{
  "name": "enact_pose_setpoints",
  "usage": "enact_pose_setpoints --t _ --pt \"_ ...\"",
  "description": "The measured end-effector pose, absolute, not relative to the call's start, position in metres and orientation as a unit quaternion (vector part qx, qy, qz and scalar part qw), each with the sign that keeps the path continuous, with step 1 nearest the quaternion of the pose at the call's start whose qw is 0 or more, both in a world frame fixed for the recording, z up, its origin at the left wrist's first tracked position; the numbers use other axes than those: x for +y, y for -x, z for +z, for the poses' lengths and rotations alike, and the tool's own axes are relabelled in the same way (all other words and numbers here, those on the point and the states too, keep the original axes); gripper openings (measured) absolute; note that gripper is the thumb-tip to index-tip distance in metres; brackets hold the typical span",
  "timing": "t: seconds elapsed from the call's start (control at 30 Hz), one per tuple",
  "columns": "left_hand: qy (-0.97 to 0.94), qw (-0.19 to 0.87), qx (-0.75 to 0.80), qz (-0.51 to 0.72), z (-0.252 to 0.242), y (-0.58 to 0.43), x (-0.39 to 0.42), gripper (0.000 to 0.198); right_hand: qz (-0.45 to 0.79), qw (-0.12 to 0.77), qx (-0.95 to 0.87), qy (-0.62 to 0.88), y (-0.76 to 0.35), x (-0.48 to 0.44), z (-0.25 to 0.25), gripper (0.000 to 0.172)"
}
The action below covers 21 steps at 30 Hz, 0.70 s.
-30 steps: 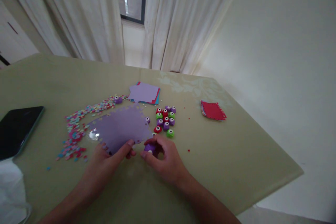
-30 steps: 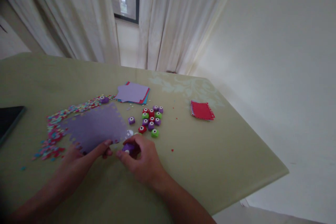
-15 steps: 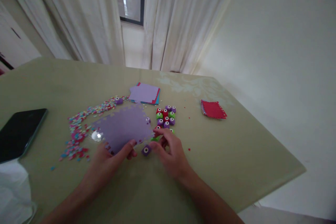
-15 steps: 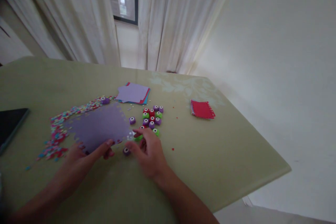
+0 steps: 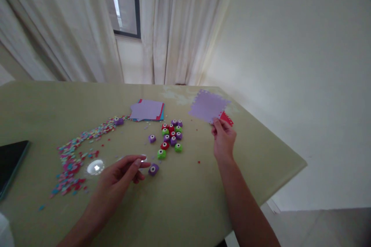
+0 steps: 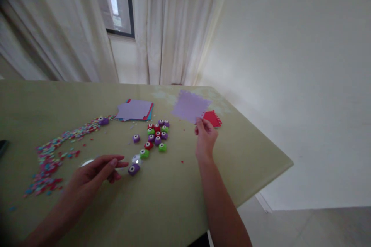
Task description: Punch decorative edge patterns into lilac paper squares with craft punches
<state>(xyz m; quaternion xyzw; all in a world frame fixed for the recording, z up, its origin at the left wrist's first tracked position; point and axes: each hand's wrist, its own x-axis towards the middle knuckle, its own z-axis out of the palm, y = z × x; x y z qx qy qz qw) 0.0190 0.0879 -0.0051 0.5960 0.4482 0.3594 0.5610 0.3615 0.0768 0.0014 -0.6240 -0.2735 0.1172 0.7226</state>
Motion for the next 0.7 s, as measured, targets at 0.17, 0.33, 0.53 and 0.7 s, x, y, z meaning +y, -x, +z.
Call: enact_pose_setpoints --t 0.17,0.33,0.53,0.7 --pt "-0.627 0.553 0.426 0.347 -0.008 -0.022 0.085 0.042 0.115 0.613 -0.259 0.738 -0.467 0.079 0.016 0.031" --pt "-0.647 0.538 0.423 0.337 -0.011 -0.026 0.085 0.041 0.157 0.471 -0.248 0.832 -0.523 0.080 0.017 0.023" --pt "-0.666 0.510 0.432 0.332 -0.015 -0.024 0.086 0.042 0.127 0.326 -0.265 0.898 -0.545 0.084 0.007 0.030" --pt "-0.666 0.507 0.425 0.345 -0.011 -0.025 0.085 0.043 0.046 0.243 -0.278 0.928 -0.542 0.089 0.002 0.028"
